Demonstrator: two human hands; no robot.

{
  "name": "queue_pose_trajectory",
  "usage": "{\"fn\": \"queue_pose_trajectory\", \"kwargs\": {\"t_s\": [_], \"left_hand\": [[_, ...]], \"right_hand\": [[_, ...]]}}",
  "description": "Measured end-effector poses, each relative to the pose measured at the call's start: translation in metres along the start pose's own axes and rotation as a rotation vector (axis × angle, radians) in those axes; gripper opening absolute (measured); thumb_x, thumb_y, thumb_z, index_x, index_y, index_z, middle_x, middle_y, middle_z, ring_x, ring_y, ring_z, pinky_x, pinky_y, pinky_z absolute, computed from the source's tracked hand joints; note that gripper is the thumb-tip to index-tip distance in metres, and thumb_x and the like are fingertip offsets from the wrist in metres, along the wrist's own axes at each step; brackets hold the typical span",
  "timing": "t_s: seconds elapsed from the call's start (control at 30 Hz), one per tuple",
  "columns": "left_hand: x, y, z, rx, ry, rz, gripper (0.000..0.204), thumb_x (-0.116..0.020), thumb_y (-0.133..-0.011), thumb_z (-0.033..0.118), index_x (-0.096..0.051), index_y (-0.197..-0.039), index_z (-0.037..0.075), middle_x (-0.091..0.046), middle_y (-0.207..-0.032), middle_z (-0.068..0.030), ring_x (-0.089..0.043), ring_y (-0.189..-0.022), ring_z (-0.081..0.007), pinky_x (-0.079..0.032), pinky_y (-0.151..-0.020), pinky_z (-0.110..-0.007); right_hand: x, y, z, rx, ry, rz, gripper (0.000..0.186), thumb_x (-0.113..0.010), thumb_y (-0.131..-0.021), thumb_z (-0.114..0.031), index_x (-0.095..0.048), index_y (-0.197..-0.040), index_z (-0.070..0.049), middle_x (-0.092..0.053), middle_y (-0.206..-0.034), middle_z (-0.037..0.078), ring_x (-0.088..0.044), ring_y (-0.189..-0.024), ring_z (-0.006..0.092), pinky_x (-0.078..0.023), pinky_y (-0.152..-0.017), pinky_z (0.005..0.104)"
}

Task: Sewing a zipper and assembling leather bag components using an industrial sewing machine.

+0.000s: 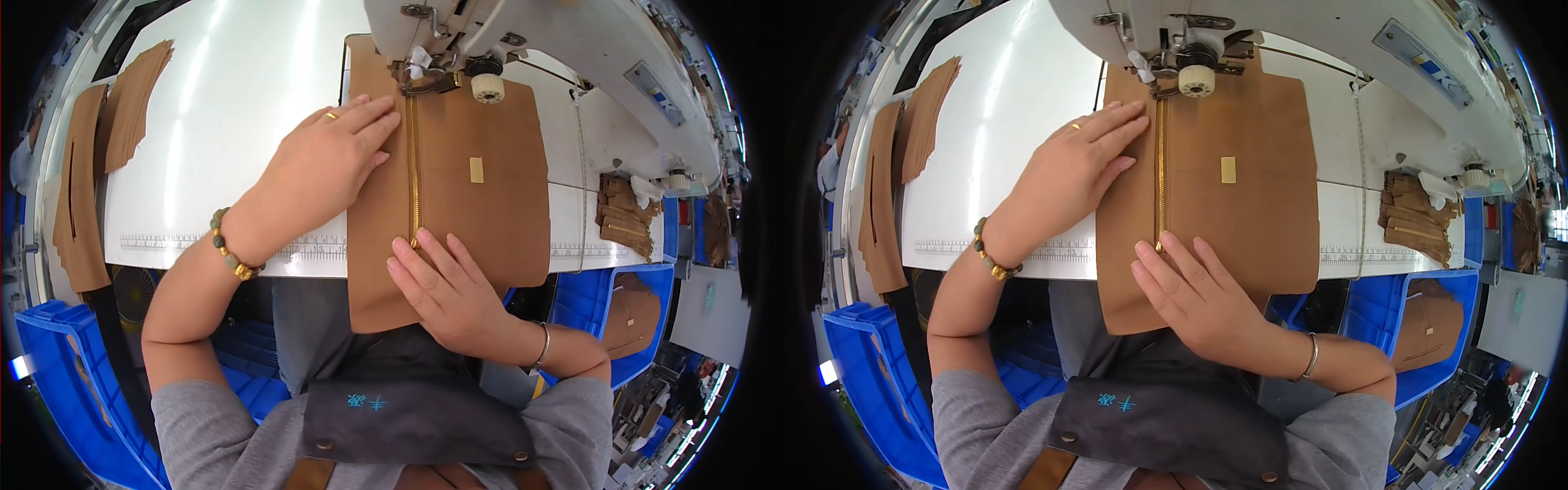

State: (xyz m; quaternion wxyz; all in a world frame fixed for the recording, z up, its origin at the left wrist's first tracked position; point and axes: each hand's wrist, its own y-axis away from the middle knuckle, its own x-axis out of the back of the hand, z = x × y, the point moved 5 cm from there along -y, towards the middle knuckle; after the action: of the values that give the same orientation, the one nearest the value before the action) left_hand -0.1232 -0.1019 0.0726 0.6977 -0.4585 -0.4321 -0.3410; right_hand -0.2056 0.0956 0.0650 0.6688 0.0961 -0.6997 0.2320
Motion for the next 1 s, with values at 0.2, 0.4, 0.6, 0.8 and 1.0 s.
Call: {"fn": "queue_pose_trajectory", "kwargs": {"t_s": [0.2,0.4,0.6,0.8,1.0], "left_hand": [[0.047,0.051,0.004,0.187,0.022,0.085,0.018,-0.078,-0.088,0.008,-0.074,-0.105,0.003,-0.074,-0.109,-0.0109,-0.070,-0.102,-0.0304,-0.058,-0.085,-0.040],[0.031,0.074,0.053,-0.101,0.132,0.216,0.025,-0.084,-0.075,0.009,-0.076,-0.098,0.003,-0.075,-0.100,-0.0083,-0.073,-0.098,-0.0286,-0.061,-0.079,-0.037],[0.019,0.079,0.065,-0.213,0.085,0.275,0.028,-0.081,-0.074,0.012,-0.078,-0.100,0.003,-0.075,-0.097,-0.0076,-0.073,-0.098,-0.0237,-0.062,-0.074,-0.032],[0.012,0.080,0.069,-0.265,-0.007,0.344,0.026,-0.077,-0.071,0.012,-0.079,-0.096,0.004,-0.075,-0.095,-0.0073,-0.072,-0.093,-0.0208,-0.060,-0.069,-0.029],[0.009,0.081,0.080,-0.239,-0.026,0.271,0.021,-0.068,-0.072,0.011,-0.075,-0.089,0.002,-0.074,-0.106,-0.0122,-0.068,-0.111,-0.0231,-0.051,-0.063,-0.028]], "right_hand": [[0.007,0.025,0.038,-0.218,-1.042,-0.059,0.045,-0.051,-0.106,-0.021,-0.059,-0.144,0.002,-0.059,-0.154,0.017,-0.050,-0.148,0.0357,-0.028,-0.126,0.0561],[0.010,0.022,0.043,-0.381,-1.276,-0.028,0.055,-0.039,-0.111,-0.035,-0.061,-0.144,0.004,-0.064,-0.148,0.017,-0.051,-0.148,0.0319,-0.022,-0.129,0.0547],[0.010,0.024,0.043,-0.463,-1.263,0.008,0.062,-0.040,-0.110,-0.041,-0.062,-0.142,0.007,-0.066,-0.145,0.018,-0.054,-0.146,0.0325,-0.022,-0.129,0.0536],[0.009,0.021,0.043,-0.493,-1.287,0.008,0.062,-0.040,-0.109,-0.042,-0.064,-0.140,0.007,-0.067,-0.143,0.019,-0.053,-0.146,0.0337,-0.021,-0.129,0.0538],[0.009,0.027,0.047,-0.411,-1.208,-0.020,0.064,-0.041,-0.109,-0.048,-0.067,-0.138,0.003,-0.066,-0.145,0.019,-0.053,-0.146,0.0363,-0.023,-0.129,0.0540]]}}
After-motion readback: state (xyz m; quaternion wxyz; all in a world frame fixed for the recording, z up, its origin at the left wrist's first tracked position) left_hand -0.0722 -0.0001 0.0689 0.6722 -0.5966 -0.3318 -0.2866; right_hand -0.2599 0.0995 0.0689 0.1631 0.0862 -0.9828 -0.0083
